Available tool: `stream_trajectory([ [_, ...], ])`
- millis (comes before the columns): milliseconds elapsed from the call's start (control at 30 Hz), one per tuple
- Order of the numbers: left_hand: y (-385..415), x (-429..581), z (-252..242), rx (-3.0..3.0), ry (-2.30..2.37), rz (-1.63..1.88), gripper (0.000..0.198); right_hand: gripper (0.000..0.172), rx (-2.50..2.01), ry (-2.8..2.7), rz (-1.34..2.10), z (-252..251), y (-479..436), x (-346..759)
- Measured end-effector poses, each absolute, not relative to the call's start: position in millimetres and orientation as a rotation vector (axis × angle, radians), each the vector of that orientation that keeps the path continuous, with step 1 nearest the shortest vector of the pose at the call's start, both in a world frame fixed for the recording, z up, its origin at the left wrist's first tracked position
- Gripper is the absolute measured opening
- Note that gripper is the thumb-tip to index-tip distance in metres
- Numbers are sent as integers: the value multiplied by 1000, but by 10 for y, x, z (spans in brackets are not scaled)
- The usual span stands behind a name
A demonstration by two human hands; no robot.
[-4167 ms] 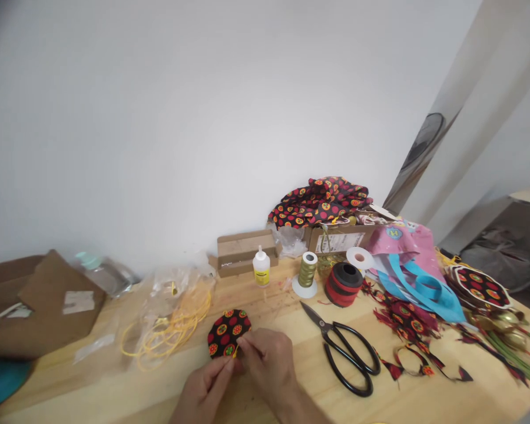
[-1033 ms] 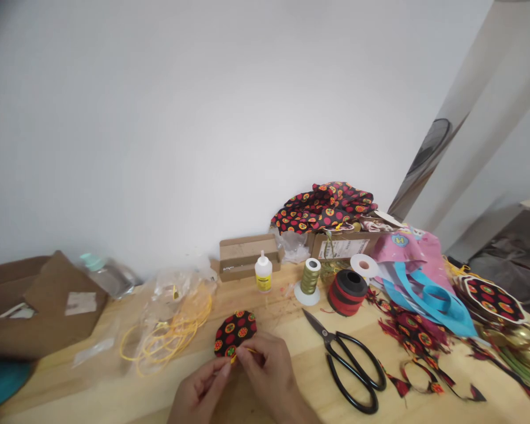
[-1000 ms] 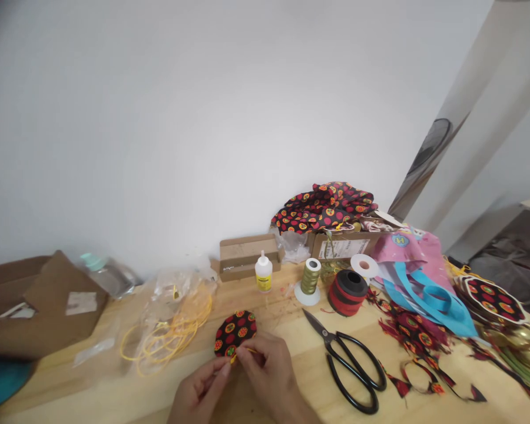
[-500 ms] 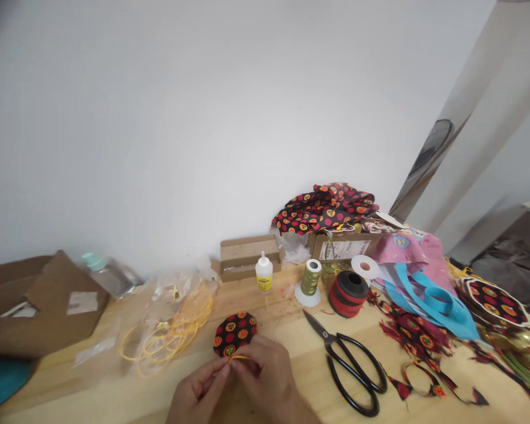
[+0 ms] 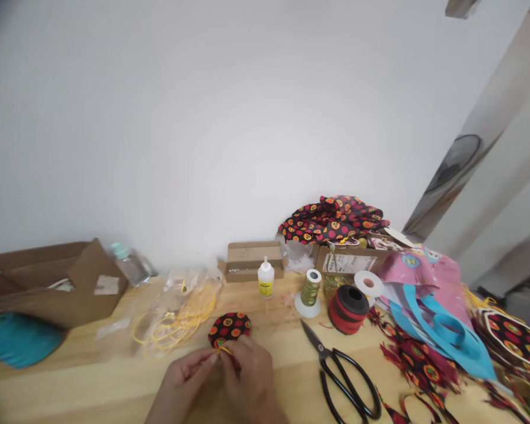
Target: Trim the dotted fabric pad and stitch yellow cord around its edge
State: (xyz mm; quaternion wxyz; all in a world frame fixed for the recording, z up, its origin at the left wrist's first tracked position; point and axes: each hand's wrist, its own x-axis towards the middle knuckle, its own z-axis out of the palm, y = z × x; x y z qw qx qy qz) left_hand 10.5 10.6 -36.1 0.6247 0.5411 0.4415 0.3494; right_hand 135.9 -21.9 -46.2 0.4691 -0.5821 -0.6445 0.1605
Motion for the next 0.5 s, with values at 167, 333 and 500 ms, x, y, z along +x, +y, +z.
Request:
stream_trajectory([
  [167,104,125,-329,1303,1001,844,26,20,-1457,-1605,319,-525,-214,1338],
  [333,59,147,-349,1356,951,889,29,21,-1461,-1614,279,-516,-242,1361],
  [500,-15,196,-350,1347,967,965,32,22,-1436,-1628,310,-529,-249,1406],
])
